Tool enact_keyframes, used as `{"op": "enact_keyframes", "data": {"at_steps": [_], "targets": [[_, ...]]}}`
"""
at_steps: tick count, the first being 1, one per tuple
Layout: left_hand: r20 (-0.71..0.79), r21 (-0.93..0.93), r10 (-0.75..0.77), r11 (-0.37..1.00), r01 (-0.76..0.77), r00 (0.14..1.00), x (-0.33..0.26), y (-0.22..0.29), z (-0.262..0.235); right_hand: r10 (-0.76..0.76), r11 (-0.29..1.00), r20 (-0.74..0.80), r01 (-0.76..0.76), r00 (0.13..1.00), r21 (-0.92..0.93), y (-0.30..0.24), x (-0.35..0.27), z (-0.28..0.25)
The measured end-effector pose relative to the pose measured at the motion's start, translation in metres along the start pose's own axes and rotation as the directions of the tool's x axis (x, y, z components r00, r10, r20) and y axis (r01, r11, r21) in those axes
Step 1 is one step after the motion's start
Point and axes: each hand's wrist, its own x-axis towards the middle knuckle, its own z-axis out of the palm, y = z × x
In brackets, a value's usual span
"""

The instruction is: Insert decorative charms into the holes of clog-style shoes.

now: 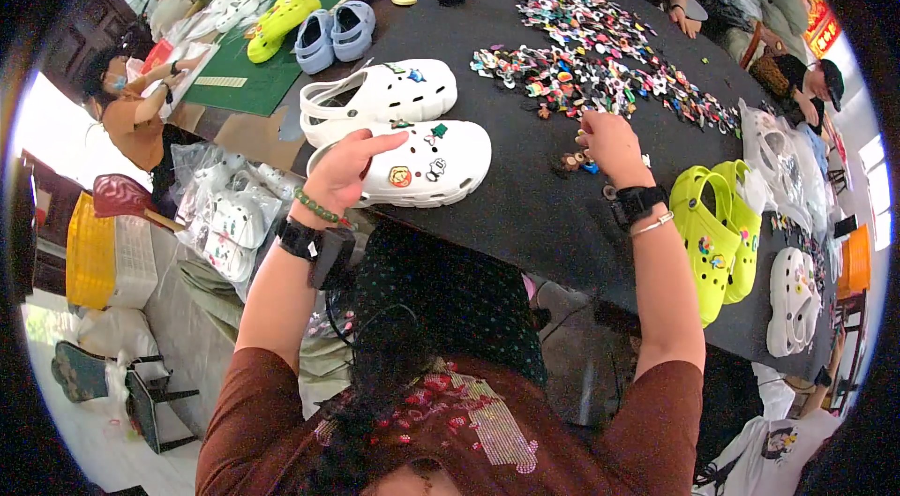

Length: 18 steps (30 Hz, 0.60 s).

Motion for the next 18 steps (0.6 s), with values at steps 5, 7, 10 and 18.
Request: {"op": "enact_keyframes", "data": {"at_steps": [5, 7, 10, 18], "targets": [[0.084, -0.106, 0.004, 0.994, 0.005, 0.996, 0.008, -0.008, -0.016, -0.038, 0.972, -0.115, 0.064, 0.993, 0.228, -0.037, -0.002, -0.028], [0.038, -0.151, 0.058, 0.987, -0.052, 0.998, 0.011, -0.012, -0.024, -0.044, 0.878, -0.094, 0.083, 0.995, 0.471, -0.073, -0.007, -0.042], [0.023, -0.121, 0.085, 0.989, -0.081, 0.996, 0.017, -0.015, -0.029, -0.199, 0.753, -0.164, 0.258, 0.966, 0.605, -0.122, -0.015, -0.042], [0.059, -0.044, 0.112, 0.993, -0.109, 0.992, 0.012, -0.014, -0.016, -0.276, 0.704, -0.207, 0.344, 0.939, 0.621, -0.191, -0.021, -0.017]]}}
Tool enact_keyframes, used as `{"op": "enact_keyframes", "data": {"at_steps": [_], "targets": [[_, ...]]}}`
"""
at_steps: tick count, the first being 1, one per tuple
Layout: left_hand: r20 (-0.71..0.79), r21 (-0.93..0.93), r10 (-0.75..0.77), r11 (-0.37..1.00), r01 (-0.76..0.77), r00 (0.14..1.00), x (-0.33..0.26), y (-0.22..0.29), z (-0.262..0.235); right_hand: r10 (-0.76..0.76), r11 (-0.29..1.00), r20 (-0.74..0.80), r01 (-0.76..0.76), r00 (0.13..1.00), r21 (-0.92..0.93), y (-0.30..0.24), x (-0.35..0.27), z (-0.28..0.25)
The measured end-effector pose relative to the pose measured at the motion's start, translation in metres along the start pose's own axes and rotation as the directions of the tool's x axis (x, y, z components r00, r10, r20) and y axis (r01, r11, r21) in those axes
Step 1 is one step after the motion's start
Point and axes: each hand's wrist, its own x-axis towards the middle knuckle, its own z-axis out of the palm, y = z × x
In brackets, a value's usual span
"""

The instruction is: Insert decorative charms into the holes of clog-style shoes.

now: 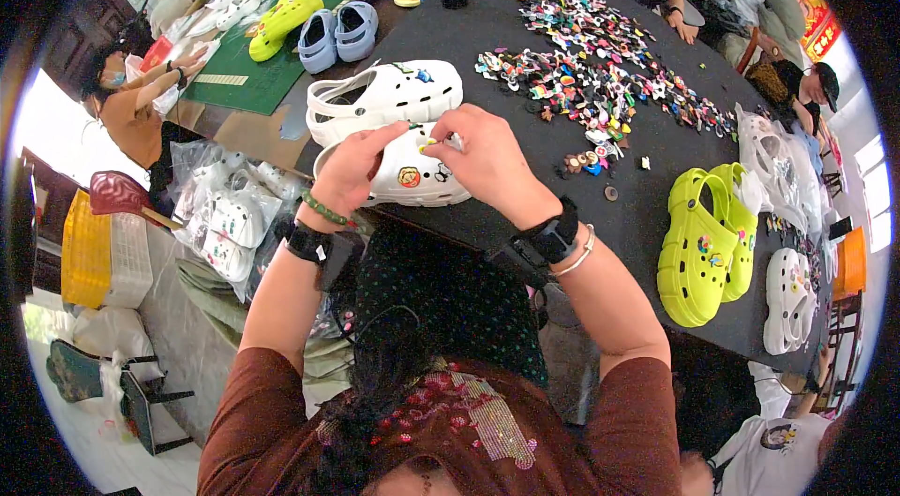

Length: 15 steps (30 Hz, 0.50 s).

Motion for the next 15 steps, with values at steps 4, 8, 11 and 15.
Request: {"op": "enact_keyframes", "data": {"at_steps": [4, 8, 11, 15], "targets": [[-0.006, 0.095, -0.038, 0.995, 0.038, 0.999, -0.010, 0.007, 0.004, 0.005, 0.999, -0.032, -0.007, 0.999, -0.045, -0.002, 0.003, 0.010], [0.000, 0.115, -0.010, 0.993, 0.010, 1.000, -0.004, 0.000, -0.006, 0.051, 0.996, 0.023, -0.049, 0.998, -0.074, -0.007, 0.005, 0.009], [-0.042, 0.154, 0.015, 0.988, -0.009, 0.999, 0.001, -0.004, -0.010, 0.129, 0.991, 0.099, -0.124, 0.987, -0.054, -0.007, 0.005, 0.012], [-0.043, 0.097, 0.044, 0.995, -0.039, 0.998, -0.006, -0.001, 0.001, 0.088, 0.978, 0.047, -0.077, 0.995, -0.191, -0.009, 0.006, 0.016]]}}
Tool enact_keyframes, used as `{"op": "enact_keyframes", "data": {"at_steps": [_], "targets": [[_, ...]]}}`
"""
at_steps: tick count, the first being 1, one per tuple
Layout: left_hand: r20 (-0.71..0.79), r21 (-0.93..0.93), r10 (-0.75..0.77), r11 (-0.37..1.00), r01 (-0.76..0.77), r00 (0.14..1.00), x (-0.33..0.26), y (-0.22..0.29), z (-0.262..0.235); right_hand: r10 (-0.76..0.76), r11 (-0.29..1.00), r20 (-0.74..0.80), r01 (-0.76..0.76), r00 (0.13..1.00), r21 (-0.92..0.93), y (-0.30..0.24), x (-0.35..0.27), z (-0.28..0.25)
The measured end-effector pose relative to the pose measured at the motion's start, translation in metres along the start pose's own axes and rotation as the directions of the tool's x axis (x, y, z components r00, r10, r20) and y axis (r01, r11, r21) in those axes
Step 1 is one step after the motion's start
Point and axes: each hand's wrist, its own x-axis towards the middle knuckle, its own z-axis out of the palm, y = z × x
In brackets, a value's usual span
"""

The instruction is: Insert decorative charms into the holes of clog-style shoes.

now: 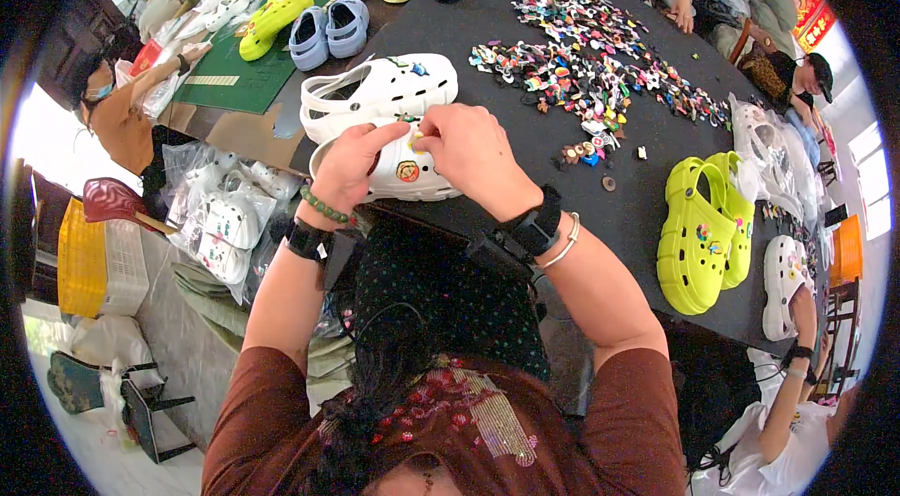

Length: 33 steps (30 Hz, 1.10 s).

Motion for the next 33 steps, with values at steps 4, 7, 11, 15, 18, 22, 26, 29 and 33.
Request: {"op": "enact_keyframes", "data": {"at_steps": [4, 7, 11, 15, 18, 22, 26, 29, 33], "targets": [[-0.001, 0.001, -0.010, 1.000, 0.010, 1.000, 0.000, 0.001, -0.003, 0.037, 0.999, 0.026, -0.038, 0.999, 0.020, -0.004, 0.004, -0.003], [-0.041, 0.148, -0.002, 0.989, 0.008, 0.999, -0.007, 0.015, 0.017, 0.020, 0.999, 0.022, -0.019, 1.000, -0.050, 0.004, 0.001, -0.003], [-0.129, 0.193, 0.005, 0.981, 0.020, 0.992, -0.005, 0.010, 0.006, 0.011, 0.981, 0.085, 0.006, 0.996, -0.192, -0.006, 0.011, 0.001], [-0.147, 0.206, 0.013, 0.978, 0.018, 0.989, -0.013, 0.013, 0.015, -0.103, 0.977, 0.047, 0.110, 0.994, -0.183, -0.005, 0.011, 0.003], [-0.081, 0.191, 0.022, 0.982, -0.006, 0.996, 0.002, -0.005, -0.006, -0.110, 0.979, 0.041, 0.115, 0.993, -0.167, -0.004, 0.009, 0.005], [-0.039, 0.142, 0.013, 0.990, -0.008, 0.999, 0.005, -0.012, -0.013, -0.053, 0.995, 0.098, 0.061, 0.994, -0.084, -0.004, 0.010, -0.001], [-0.006, 0.120, 0.007, 0.993, -0.007, 1.000, -0.001, -0.007, -0.009, 0.052, 0.997, 0.059, -0.048, 0.997, -0.058, -0.003, 0.013, -0.004], [-0.002, 0.070, 0.063, 0.996, -0.063, 0.998, -0.006, -0.006, -0.003, 0.095, 0.990, 0.088, -0.086, 0.992, -0.109, -0.005, 0.016, -0.007], [0.016, 0.075, 0.057, 0.995, -0.058, 0.998, -0.010, -0.005, -0.004, 0.064, 0.989, 0.164, -0.040, 0.984, -0.144, 0.003, 0.024, -0.002]]}}
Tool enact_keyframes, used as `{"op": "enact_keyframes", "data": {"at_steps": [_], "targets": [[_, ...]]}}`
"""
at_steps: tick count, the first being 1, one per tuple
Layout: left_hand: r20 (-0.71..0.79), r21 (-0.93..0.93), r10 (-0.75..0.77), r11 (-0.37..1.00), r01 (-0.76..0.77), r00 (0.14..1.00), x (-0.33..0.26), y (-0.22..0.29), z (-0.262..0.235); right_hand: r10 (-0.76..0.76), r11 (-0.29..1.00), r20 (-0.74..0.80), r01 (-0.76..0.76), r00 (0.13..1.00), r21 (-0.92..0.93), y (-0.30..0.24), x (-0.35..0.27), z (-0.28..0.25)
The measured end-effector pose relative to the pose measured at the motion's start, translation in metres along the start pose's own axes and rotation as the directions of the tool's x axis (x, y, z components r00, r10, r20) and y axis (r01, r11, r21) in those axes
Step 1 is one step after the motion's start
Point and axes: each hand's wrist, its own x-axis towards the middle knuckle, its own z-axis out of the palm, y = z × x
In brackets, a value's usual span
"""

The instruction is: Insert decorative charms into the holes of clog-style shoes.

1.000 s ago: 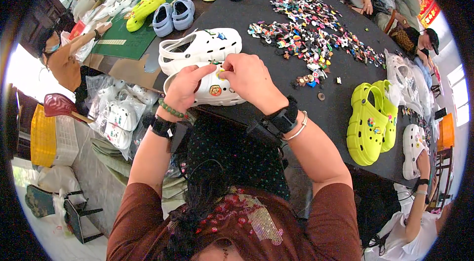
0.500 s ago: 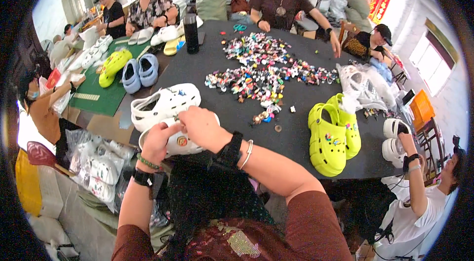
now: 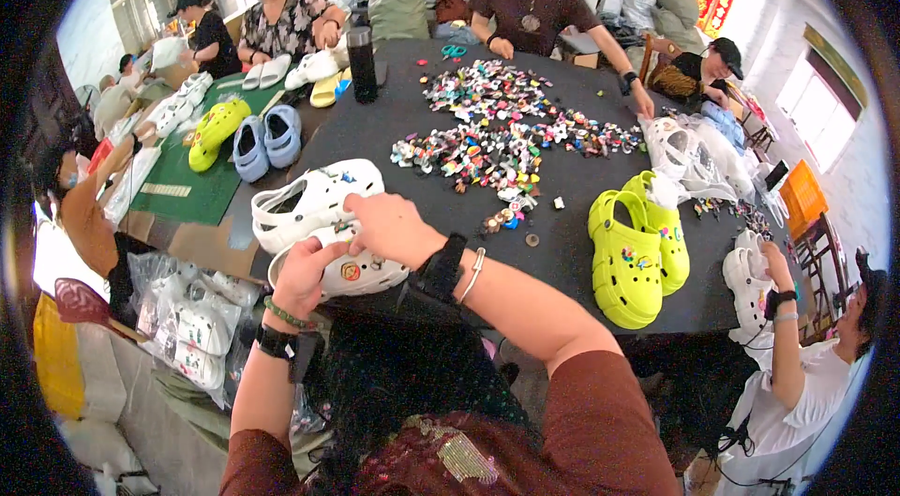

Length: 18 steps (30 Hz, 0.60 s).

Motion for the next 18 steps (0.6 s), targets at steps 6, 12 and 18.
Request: {"op": "enact_keyframes", "data": {"at_steps": [6, 12, 18], "targets": [[-0.017, 0.029, -0.055, 0.998, 0.056, 0.998, 0.007, 0.001, -0.001, -0.088, 0.990, -0.033, 0.084, 0.996, -0.114, 0.005, 0.008, 0.004], [0.001, 0.032, -0.027, 0.999, 0.027, 1.000, 0.015, -0.004, 0.000, -0.079, 0.989, -0.030, 0.075, 0.996, -0.127, 0.009, 0.012, 0.012], [-0.104, 0.190, -0.011, 0.981, 0.031, 0.995, 0.025, 0.010, 0.012, -0.094, 0.982, -0.104, 0.109, 0.990, 0.152, 0.040, -0.005, 0.003]]}}
